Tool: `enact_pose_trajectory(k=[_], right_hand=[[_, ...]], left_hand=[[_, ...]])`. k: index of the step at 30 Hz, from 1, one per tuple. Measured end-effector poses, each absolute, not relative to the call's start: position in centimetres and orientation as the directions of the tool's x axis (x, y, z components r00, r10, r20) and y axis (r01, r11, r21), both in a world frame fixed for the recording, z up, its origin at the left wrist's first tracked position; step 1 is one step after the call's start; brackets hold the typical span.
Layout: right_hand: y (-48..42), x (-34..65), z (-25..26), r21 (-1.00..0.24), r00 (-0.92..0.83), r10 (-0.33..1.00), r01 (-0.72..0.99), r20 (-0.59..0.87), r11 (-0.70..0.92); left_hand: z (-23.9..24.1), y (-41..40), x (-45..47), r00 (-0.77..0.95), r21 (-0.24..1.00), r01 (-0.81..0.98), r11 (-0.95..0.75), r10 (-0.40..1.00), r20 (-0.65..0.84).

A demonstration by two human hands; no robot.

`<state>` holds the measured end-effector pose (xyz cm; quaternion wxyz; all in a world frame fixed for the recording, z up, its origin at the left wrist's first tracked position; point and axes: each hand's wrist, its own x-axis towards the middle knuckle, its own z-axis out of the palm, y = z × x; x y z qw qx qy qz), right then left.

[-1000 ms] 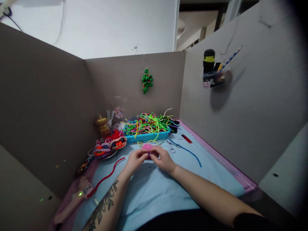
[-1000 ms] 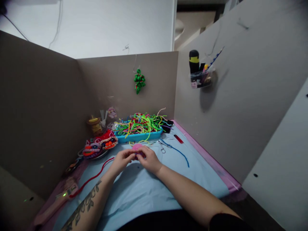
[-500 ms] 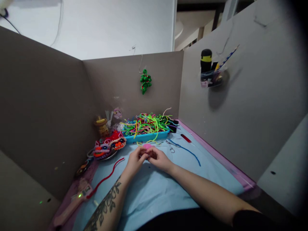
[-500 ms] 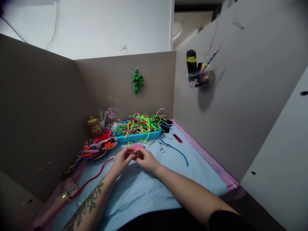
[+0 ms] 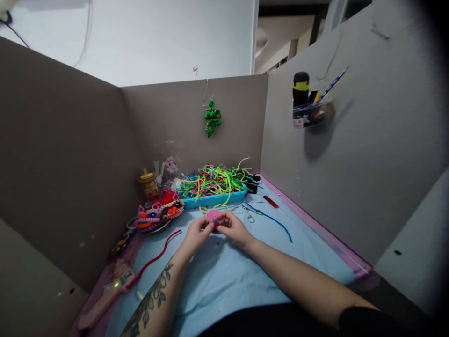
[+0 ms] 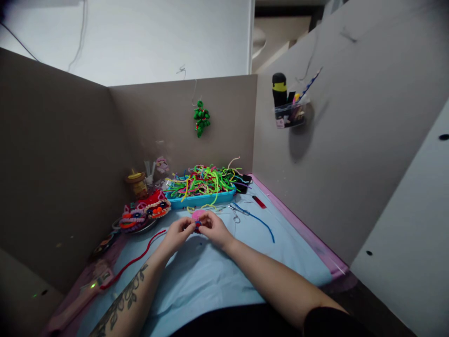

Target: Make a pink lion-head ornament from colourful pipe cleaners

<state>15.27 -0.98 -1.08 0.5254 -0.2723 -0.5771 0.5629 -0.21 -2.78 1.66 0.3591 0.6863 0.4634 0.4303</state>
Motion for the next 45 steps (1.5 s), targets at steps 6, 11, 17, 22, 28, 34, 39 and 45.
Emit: enact_pose_trajectory(k=[6, 11, 17, 22, 28, 34, 39, 45], right_hand=[[-0.4, 16.1, -0.6, -0.962, -0.316, 0.91, -0.138, 0.27, 0.237], [-0.2, 16.1, -1.1, -0.931, -0.337, 0.89, 0.086, 0.308, 0.355], [-0.3, 16.0, -1.1, -0.883, -0.335, 0.874, 0.191, 0.352, 0.429], [-0.3, 16.0, -1.1, -0.902, -0.306, 0.886, 0.148, 0.349, 0.406], [-0.4, 15.9, -1.3, -0.924, -0.314, 0.888, 0.072, 0.337, 0.376], [-0.7, 15.7, -0.8, -0.952, -0.345, 0.891, -0.025, 0.295, 0.305], [-1.1, 15.3, -0.6, -0.964, -0.324, 0.91, -0.146, 0.259, 0.222], [-1.4, 14.6, -0.7, -0.954, -0.223, 0.931, -0.147, 0.29, 0.262]], left_hand=[[1.9, -3.0, -0.2, 0.248, 0.871, 0.369, -0.324, 0.937, 0.244], [1.5, -2.8, -0.3, 0.284, 0.835, 0.42, -0.356, 0.925, 0.251], [1.6, -2.8, -0.3, 0.249, 0.877, 0.366, -0.312, 0.941, 0.231], [1.7, -2.9, -0.4, 0.26, 0.916, 0.324, -0.237, 0.953, 0.155], [2.0, -3.1, -0.4, 0.275, 0.919, 0.326, -0.22, 0.953, 0.131], [2.8, -3.6, -0.2, 0.275, 0.94, 0.291, -0.18, 0.956, 0.099], [2.4, -3.3, -0.2, 0.255, 0.95, 0.264, -0.169, 0.962, 0.1], [1.6, -3.0, 0.1, 0.14, 0.944, 0.282, -0.171, 0.981, 0.136]])
